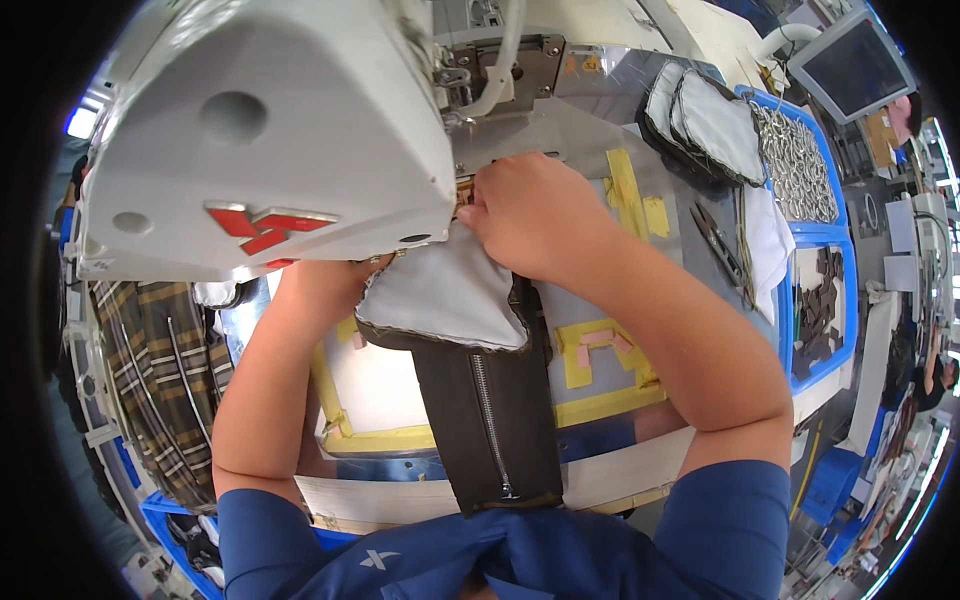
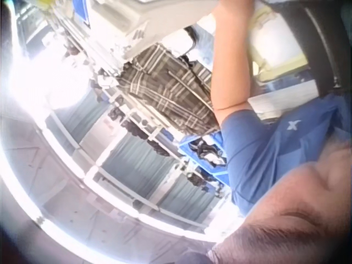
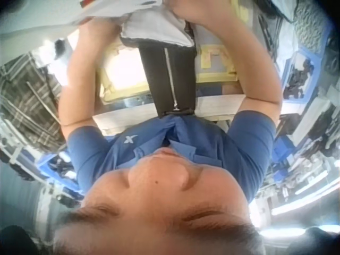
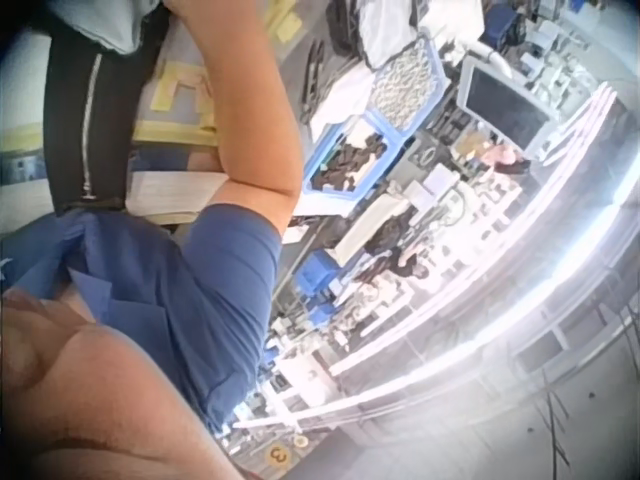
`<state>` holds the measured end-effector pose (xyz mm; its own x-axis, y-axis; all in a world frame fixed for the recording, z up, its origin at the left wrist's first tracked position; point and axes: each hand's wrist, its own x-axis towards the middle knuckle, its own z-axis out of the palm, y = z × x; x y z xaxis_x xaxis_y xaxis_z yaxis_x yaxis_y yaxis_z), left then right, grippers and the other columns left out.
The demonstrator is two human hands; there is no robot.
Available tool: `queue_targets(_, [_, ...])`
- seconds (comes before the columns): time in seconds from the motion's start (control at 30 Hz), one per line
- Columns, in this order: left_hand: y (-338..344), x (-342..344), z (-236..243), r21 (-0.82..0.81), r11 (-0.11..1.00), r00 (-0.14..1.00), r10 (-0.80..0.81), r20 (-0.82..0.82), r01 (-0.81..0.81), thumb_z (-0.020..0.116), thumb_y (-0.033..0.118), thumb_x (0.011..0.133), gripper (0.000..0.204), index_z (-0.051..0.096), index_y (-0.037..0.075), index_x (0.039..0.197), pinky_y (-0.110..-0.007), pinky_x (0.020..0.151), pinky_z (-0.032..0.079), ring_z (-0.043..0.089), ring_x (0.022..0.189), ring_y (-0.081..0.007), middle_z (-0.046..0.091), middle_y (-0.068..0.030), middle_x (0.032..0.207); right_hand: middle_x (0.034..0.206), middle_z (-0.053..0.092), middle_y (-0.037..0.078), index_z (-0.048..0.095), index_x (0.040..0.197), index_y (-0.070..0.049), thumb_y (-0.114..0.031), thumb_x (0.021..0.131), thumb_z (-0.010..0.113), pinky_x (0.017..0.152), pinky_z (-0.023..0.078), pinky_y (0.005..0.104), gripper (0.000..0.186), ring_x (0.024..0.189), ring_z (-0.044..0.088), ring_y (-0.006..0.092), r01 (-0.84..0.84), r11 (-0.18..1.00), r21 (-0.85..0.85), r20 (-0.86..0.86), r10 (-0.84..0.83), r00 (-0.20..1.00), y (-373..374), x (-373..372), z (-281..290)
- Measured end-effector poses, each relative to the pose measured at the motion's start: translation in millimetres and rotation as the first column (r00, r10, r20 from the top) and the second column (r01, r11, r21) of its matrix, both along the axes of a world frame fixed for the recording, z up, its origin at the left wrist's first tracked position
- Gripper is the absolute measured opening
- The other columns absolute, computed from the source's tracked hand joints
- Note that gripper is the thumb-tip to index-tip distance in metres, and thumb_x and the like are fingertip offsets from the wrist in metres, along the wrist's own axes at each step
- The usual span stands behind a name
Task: The person aligns a zipper onto a plaid fabric pouch and sews it using a sewing machine. They repeat this process for multiple pouches, handling each item individually, aligning the zipper, and guiding the fabric through the machine.
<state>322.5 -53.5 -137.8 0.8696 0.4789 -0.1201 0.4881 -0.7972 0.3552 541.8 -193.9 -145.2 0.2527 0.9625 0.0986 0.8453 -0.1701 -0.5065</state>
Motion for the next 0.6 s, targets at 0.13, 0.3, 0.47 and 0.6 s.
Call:
queue_targets(0.13, [-19, -7, 57, -0.021, 0.996, 0.957, 0.078, -0.280, -0.087, 0.082, 0.019, 0.090, 0.043, 0.069, 0.004, 0.128, -0.047, 0.090, 0.058, 0.071, 0.110, -0.0381, 0.074, -0.0197, 0.115, 0.087, 0.076, 0.022, 0.078, 0.089, 0.001, -0.029, 0.096, 0.072, 0.083, 0.057, 0.0521, 0.032, 0.093, 0.073, 0.0443, -0.021, 0.999, 0.046, -0.073, 0.024, 0.997, -4, 8, -3])
queue_targets(0.3, [-56, -25, 96, 0.071, 0.967, 0.965, -0.251, 0.070, 0.246, 0.083, 0.015, 0.083, 0.034, 0.064, -0.004, 0.103, -0.047, 0.091, 0.056, 0.067, 0.101, -0.0402, 0.066, -0.0217, 0.104, 0.089, 0.076, 0.023, 0.078, 0.089, 0.002, -0.026, 0.094, 0.071, 0.082, 0.056, 0.0526, 0.029, 0.089, 0.073, 0.0455, -0.058, 0.996, 0.062, -0.111, 0.065, 0.992, -10, 11, 10])
queue_targets(0.47, [-52, -9, 65, -0.170, 0.882, 0.892, -0.407, 0.198, 0.440, 0.086, 0.024, 0.081, 0.052, 0.066, -0.005, 0.119, -0.046, 0.105, 0.054, 0.064, 0.121, -0.0429, 0.065, -0.0244, 0.132, 0.093, 0.077, 0.023, 0.079, 0.100, -0.003, -0.023, 0.096, 0.065, 0.085, 0.056, 0.0532, 0.024, 0.092, 0.072, 0.0474, -0.071, 0.997, -0.008, -0.065, 0.070, 0.995, -9, 8, 16])
queue_targets(0.6, [-56, -8, 49, -0.127, 0.892, 0.890, -0.403, 0.214, 0.434, 0.085, 0.028, 0.081, 0.060, 0.061, -0.006, 0.124, -0.047, 0.107, 0.054, 0.065, 0.123, -0.0431, 0.063, -0.0261, 0.138, 0.111, 0.076, 0.022, 0.075, 0.118, -0.008, -0.018, 0.097, 0.062, 0.089, 0.056, 0.0537, 0.027, 0.106, 0.070, 0.0469, -0.041, 0.999, -0.007, -0.094, 0.040, 0.995, -9, -3, 23])
